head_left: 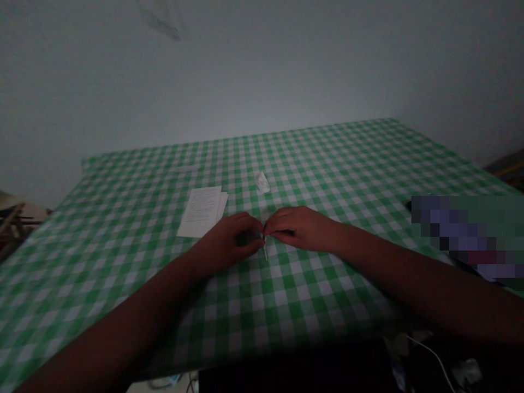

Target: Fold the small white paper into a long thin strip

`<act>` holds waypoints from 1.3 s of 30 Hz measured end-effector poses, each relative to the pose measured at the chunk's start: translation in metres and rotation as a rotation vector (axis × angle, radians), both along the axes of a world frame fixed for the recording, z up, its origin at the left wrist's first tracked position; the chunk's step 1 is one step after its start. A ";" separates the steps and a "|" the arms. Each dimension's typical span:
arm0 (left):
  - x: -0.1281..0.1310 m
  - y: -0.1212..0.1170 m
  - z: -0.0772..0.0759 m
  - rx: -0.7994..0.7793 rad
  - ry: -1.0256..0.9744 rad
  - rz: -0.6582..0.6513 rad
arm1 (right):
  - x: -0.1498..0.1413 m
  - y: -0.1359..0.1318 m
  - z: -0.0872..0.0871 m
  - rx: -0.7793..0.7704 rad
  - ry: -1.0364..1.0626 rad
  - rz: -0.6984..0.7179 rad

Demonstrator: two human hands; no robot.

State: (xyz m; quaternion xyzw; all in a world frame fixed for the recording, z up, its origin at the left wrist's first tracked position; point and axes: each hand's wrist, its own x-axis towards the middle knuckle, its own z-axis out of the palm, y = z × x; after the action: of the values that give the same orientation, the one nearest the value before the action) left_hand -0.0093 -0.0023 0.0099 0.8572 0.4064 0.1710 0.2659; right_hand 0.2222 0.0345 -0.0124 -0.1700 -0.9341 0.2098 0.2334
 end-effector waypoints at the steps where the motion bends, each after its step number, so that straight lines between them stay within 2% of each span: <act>1: 0.000 0.000 0.000 0.017 0.011 -0.005 | 0.000 0.000 0.000 0.000 -0.004 0.001; 19: -0.002 -0.001 -0.002 0.161 0.191 -0.112 | -0.001 -0.001 0.005 0.078 -0.068 0.010; 30: -0.002 0.005 -0.004 0.178 0.183 -0.124 | -0.002 0.001 0.005 0.195 -0.094 0.037; 39: -0.002 0.006 -0.005 0.170 0.148 -0.139 | -0.002 0.001 0.003 0.185 -0.097 0.023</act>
State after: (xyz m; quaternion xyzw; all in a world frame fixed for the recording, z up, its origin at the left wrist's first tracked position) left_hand -0.0117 0.0038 0.0049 0.9130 0.3487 0.1225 0.1726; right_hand 0.2202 0.0359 -0.0094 -0.1468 -0.9616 0.1169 0.2002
